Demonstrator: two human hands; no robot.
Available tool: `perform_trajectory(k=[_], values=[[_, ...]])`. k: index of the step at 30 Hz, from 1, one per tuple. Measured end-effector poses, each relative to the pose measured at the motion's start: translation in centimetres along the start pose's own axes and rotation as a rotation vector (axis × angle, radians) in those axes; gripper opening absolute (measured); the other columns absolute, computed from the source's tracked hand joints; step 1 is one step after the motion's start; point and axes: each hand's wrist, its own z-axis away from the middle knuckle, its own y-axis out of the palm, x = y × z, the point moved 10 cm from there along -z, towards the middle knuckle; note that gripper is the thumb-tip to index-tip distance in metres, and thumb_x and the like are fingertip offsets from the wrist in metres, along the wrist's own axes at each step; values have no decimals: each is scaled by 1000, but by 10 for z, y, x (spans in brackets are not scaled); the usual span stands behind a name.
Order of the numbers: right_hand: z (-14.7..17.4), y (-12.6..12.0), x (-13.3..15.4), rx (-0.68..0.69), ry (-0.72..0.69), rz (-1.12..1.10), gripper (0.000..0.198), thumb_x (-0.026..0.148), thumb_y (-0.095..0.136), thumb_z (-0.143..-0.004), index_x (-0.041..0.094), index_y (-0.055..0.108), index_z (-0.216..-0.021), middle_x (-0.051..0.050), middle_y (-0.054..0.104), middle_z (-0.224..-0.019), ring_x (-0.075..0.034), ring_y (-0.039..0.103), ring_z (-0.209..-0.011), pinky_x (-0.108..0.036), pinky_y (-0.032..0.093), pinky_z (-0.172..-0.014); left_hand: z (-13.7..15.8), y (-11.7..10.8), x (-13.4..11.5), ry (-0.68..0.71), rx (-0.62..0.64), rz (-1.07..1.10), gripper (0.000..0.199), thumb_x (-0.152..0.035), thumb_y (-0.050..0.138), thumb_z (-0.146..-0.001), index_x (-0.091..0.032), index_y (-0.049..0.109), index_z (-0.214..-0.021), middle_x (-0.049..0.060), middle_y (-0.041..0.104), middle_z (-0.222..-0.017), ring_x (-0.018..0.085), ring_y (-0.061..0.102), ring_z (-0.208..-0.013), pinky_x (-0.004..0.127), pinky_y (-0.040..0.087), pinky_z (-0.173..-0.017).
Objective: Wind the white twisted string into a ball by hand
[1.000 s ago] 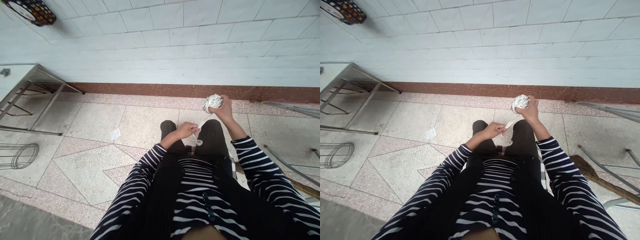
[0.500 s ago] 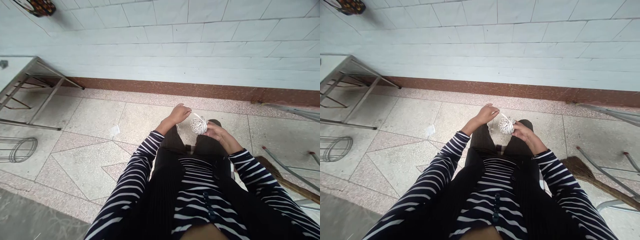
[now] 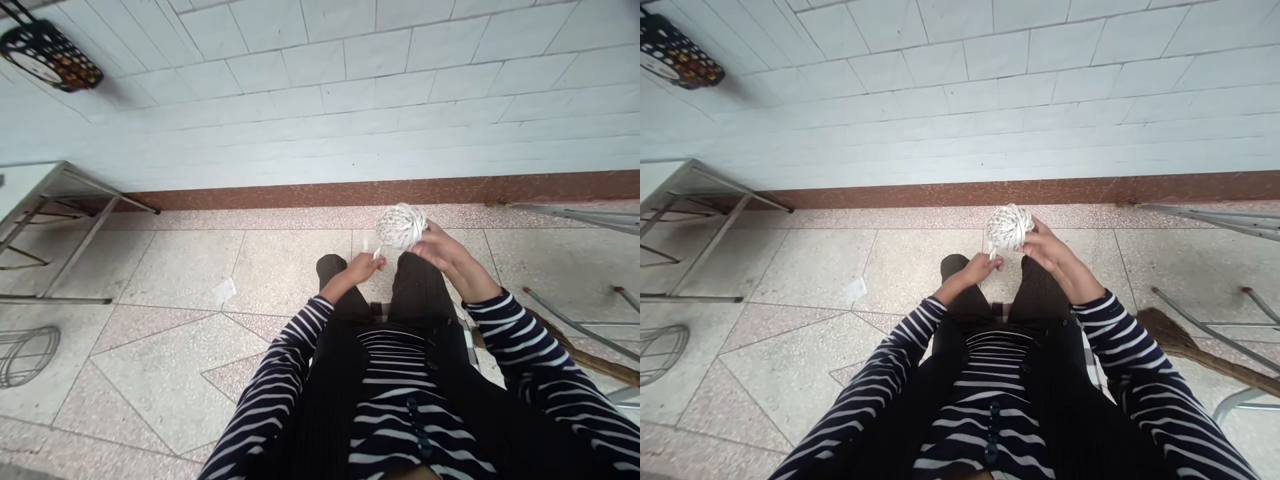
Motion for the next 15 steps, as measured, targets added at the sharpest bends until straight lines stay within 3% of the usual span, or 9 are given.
perform_trajectory(k=[3, 6, 10, 15], values=[[-29, -40, 14, -283, -132, 318, 76, 38, 89, -58, 27, 59, -127, -11, 68, -131, -36, 66, -123, -56, 59, -103, 18, 15, -16, 50, 81, -92, 27, -27, 51, -109, -19, 76, -101, 2, 80, -88, 18, 73, -85, 26, 49, -84], [-38, -62, 7, -469, -150, 747, 81, 33, 87, -51, 21, 58, -126, -15, 59, -133, -38, 59, -127, -56, 52, -113, 26, -8, -35, 103, 58, -203, 33, -36, 50, -111, -19, 73, -94, 3, 76, -82, 20, 70, -80, 27, 45, -80], [-34, -59, -32, -335, -35, 898, 82, 30, 86, -50, 20, 62, -128, -16, 57, -135, -38, 60, -126, -55, 46, -119, 25, -61, -55, 159, 23, -244, 35, -38, 57, -108, -19, 74, -84, 5, 74, -77, 21, 67, -78, 29, 41, -78], [-17, -30, -68, 75, 196, 552, 68, 31, 85, -55, 21, 72, -122, -9, 73, -119, -33, 68, -115, -51, 52, -112, 15, -112, -62, 226, 43, -48, 30, -37, 67, -100, -18, 78, -80, 4, 77, -78, 16, 65, -72, 29, 42, -78]])
